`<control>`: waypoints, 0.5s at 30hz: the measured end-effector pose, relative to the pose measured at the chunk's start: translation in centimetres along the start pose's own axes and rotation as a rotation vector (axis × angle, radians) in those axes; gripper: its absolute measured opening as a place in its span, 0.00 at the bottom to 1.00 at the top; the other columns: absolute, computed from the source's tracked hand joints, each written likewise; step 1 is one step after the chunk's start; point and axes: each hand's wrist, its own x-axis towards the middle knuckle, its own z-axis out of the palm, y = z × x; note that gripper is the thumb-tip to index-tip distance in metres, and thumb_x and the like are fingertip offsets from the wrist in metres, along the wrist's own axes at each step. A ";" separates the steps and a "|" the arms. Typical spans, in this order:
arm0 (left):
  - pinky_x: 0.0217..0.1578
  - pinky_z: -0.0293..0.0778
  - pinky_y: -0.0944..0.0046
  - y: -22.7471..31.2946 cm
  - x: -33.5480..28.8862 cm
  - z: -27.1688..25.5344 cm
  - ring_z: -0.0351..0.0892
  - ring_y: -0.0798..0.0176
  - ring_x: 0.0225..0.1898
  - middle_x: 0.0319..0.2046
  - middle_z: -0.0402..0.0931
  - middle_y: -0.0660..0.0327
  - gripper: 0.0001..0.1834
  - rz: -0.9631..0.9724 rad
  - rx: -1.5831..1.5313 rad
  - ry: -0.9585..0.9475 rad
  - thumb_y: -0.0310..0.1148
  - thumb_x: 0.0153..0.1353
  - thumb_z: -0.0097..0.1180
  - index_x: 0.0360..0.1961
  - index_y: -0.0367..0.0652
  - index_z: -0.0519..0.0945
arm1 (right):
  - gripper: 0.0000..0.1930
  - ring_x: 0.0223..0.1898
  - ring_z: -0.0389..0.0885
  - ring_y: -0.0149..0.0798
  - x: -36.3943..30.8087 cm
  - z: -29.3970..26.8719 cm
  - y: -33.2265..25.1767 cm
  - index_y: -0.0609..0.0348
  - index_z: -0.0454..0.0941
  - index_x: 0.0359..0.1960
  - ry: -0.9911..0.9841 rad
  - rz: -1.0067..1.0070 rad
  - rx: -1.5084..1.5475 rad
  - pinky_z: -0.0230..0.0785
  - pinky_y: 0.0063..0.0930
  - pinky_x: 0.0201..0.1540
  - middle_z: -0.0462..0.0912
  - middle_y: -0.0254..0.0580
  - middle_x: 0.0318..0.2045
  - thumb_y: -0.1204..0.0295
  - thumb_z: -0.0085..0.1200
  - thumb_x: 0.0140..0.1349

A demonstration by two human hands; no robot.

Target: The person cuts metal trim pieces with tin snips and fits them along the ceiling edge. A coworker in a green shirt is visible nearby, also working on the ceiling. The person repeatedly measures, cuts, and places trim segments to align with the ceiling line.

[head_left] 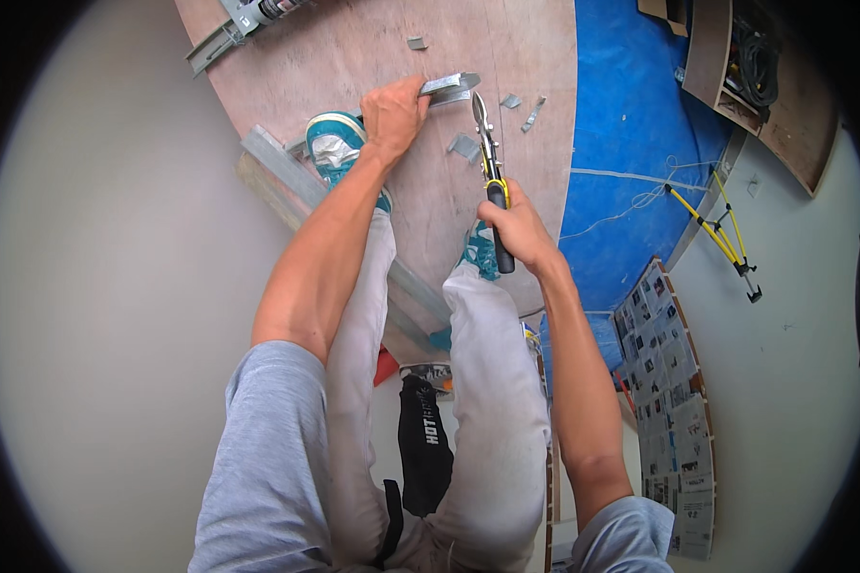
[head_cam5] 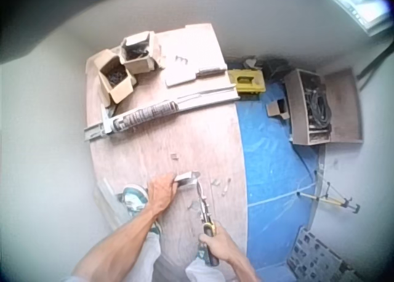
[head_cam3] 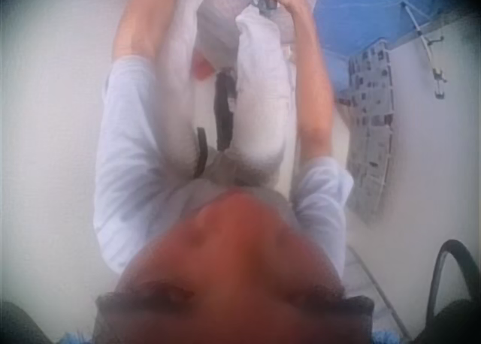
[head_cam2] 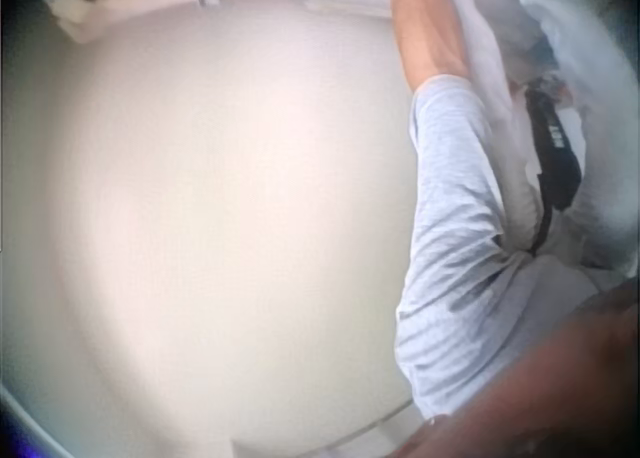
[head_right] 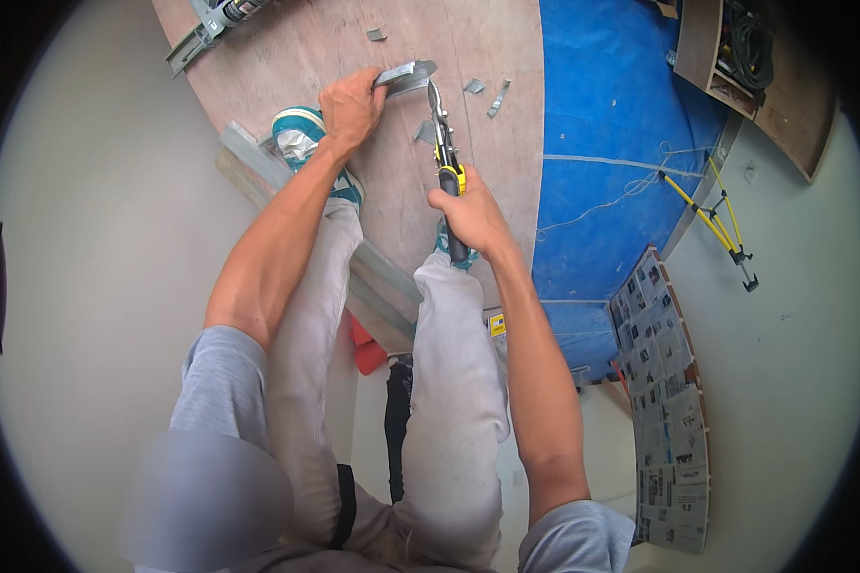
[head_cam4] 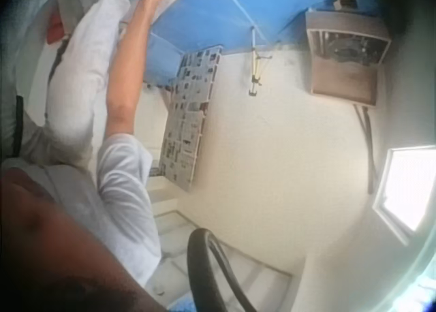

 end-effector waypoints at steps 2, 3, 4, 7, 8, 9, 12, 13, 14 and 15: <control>0.34 0.78 0.50 0.0 0.0 0.0 0.85 0.46 0.33 0.30 0.84 0.53 0.08 -0.004 -0.002 -0.010 0.33 0.57 0.66 0.39 0.49 0.86 | 0.21 0.33 0.73 0.30 0.5 -0.4 0.3 0.60 0.71 0.51 -0.069 0.040 0.097 0.67 0.26 0.39 0.74 0.33 0.31 0.65 0.58 0.57; 0.34 0.78 0.51 -0.1 -0.1 0.0 0.85 0.46 0.33 0.30 0.84 0.53 0.08 -0.004 -0.006 -0.019 0.33 0.57 0.66 0.39 0.49 0.86 | 0.21 0.33 0.73 0.30 0.8 -0.5 0.2 0.60 0.71 0.50 -0.098 0.056 0.147 0.67 0.25 0.39 0.74 0.33 0.30 0.66 0.57 0.57; 0.34 0.78 0.51 -0.1 -0.1 0.0 0.85 0.46 0.33 0.30 0.84 0.53 0.08 0.005 -0.015 -0.007 0.33 0.57 0.66 0.39 0.50 0.86 | 0.20 0.33 0.73 0.29 1.2 -0.5 0.1 0.60 0.71 0.50 -0.115 0.036 0.164 0.66 0.25 0.39 0.74 0.33 0.30 0.66 0.57 0.57; 0.35 0.78 0.49 -0.1 0.0 0.1 0.85 0.44 0.34 0.32 0.85 0.52 0.09 -0.003 -0.005 -0.061 0.35 0.59 0.65 0.41 0.49 0.86 | 0.19 0.32 0.72 0.29 2.5 -0.5 -0.3 0.59 0.71 0.49 -0.134 -0.022 0.140 0.66 0.25 0.38 0.74 0.33 0.31 0.67 0.57 0.58; 0.35 0.78 0.49 -0.2 0.2 0.1 0.85 0.43 0.34 0.32 0.85 0.52 0.09 -0.019 0.001 -0.046 0.36 0.60 0.64 0.42 0.49 0.86 | 0.19 0.33 0.72 0.29 2.9 -0.5 -0.2 0.60 0.71 0.49 -0.119 -0.047 0.080 0.66 0.25 0.38 0.74 0.34 0.31 0.67 0.57 0.58; 0.36 0.78 0.48 -0.2 0.5 0.0 0.85 0.42 0.35 0.33 0.85 0.51 0.10 -0.036 0.008 -0.030 0.37 0.61 0.63 0.42 0.49 0.85 | 0.20 0.33 0.73 0.30 3.2 -0.5 -0.1 0.60 0.71 0.50 -0.094 -0.104 0.031 0.66 0.25 0.38 0.74 0.34 0.31 0.67 0.58 0.58; 0.37 0.78 0.47 -0.3 2.7 -0.9 0.85 0.41 0.35 0.33 0.85 0.50 0.11 -0.119 -0.019 0.043 0.41 0.66 0.60 0.44 0.49 0.84 | 0.24 0.35 0.77 0.35 3.8 0.3 0.9 0.63 0.70 0.52 0.097 -0.201 0.115 0.69 0.28 0.41 0.76 0.38 0.32 0.64 0.60 0.57; 0.37 0.78 0.47 -0.4 3.9 -1.6 0.85 0.40 0.35 0.33 0.85 0.50 0.12 -0.164 -0.039 0.076 0.43 0.68 0.59 0.44 0.49 0.84 | 0.27 0.37 0.78 0.40 4.2 0.7 1.2 0.65 0.70 0.52 0.223 -0.204 0.083 0.71 0.31 0.42 0.78 0.42 0.34 0.62 0.62 0.55; 0.37 0.77 0.46 -0.3 5.1 -2.3 0.85 0.40 0.35 0.32 0.85 0.50 0.13 -0.134 -0.082 0.084 0.44 0.68 0.58 0.44 0.49 0.84 | 0.29 0.38 0.80 0.45 4.7 1.2 1.3 0.67 0.70 0.53 0.362 -0.187 0.042 0.72 0.34 0.43 0.79 0.46 0.35 0.61 0.63 0.54; 0.37 0.77 0.45 -0.2 6.1 -3.3 0.85 0.39 0.36 0.32 0.85 0.49 0.13 -0.115 -0.123 0.084 0.45 0.69 0.57 0.43 0.48 0.84 | 0.32 0.39 0.82 0.51 5.1 1.8 1.5 0.69 0.70 0.53 0.474 -0.153 -0.007 0.73 0.36 0.44 0.81 0.50 0.36 0.60 0.65 0.52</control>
